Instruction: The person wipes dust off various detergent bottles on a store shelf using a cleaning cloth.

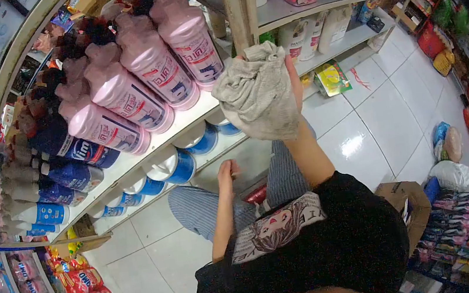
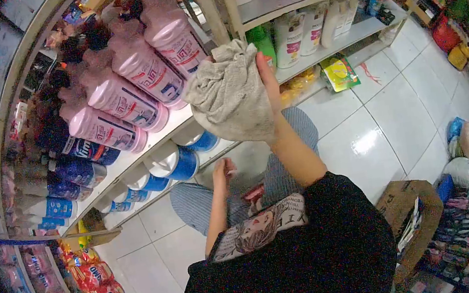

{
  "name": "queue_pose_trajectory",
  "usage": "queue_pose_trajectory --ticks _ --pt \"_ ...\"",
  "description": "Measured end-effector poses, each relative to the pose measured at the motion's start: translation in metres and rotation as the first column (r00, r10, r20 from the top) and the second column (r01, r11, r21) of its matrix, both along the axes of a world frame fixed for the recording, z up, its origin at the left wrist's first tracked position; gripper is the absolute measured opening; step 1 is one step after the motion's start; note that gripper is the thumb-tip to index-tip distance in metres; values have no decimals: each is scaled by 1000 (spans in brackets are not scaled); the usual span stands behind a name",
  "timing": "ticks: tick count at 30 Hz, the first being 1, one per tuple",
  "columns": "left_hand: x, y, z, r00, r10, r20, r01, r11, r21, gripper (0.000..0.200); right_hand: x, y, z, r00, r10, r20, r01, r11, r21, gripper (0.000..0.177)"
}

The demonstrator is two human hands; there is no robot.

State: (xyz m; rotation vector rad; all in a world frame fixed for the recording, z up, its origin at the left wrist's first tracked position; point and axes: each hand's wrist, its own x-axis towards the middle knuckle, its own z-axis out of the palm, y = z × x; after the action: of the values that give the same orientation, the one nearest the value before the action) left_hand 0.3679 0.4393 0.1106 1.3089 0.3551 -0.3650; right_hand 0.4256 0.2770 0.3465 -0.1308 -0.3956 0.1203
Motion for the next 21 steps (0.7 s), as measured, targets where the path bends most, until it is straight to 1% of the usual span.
queue_pose_trajectory --ticks 1,2,3,4,5,6,7,8,9,10,11,12,13,14,15,16,17,18,19,20,21 --pt "1 -4 20 998 3 56 4 994 -114 26 0 3 0 998 -24 -50 23 1000 -16 48" --pt "4 -8 44 967 -79 240 138 961 -240 29 2 6 -1 999 -18 -50 17 1000 -13 48" --pt "6 -12 67 898 -126 422 284 897 -338 32 3 8 -5 997 -20 -68 17 999 -50 49" --pt "10 -15 87 903 -115 415 272 899 -343 32 3 10 -8 996 -21 -89 13 996 -90 50" --pt "15 -15 106 792 -142 594 386 871 -305 30 1 12 -11 995 -10 -98 1 996 -94 50" --pt "17 -16 122 643 -159 749 487 840 -240 27 -2 14 -14 993 -56 -100 35 979 -202 47" --pt "16 -17 140 648 -152 746 476 845 -242 27 -4 17 -17 990 -102 -93 69 950 -305 44" --pt "14 -18 157 700 -120 704 301 944 -137 23 -4 18 -23 991 -91 -97 57 951 -303 44" --pt "13 -17 164 743 -76 665 115 993 -15 19 -3 17 -33 983 -172 -69 122 878 -463 42" --pt "12 -14 163 749 -70 659 104 994 -12 19 -4 15 -41 969 -246 -27 180 775 -605 42" --pt "10 -8 163 760 62 647 -16 997 -77 15 -2 11 -46 971 -235 -38 165 780 -603 42" --pt "10 -1 163 753 193 629 -137 981 -138 11 3 5 -49 785 -448 429 537 146 -831 40" --pt "12 11 162 678 259 688 -171 966 -195 11 6 0 -52 476 -258 841 639 -556 -532 39" --pt "14 20 162 593 321 738 -199 947 -252 10 6 -4 -56 486 -257 835 640 -546 -541 39" --pt "14 16 181 615 420 667 -295 907 -299 9 5 -8 -58 524 -421 740 647 -368 -667 36" --pt "17 20 189 612 429 664 -310 903 -297 9 5 -8 -56 567 -554 609 641 -168 -749 33" --pt "18 27 194 658 289 695 -232 956 -177 9 -5 0 -52 673 -558 485 600 29 -799 26" --pt "20 31 197 697 139 704 -144 988 -52 10 -13 6 -48 684 -552 477 591 37 -806 26" --pt "24 27 199 717 163 678 -170 984 -57 12 -20 12 -45 814 -325 482 531 80 -843 25" --pt "24 23 204 718 164 676 -175 983 -53 12 -26 17 -42 884 -77 462 468 104 -878 24" --pt "23 20 211 713 143 686 -164 986 -35 11 -33 23 -39 885 -75 461 466 108 -878 24"
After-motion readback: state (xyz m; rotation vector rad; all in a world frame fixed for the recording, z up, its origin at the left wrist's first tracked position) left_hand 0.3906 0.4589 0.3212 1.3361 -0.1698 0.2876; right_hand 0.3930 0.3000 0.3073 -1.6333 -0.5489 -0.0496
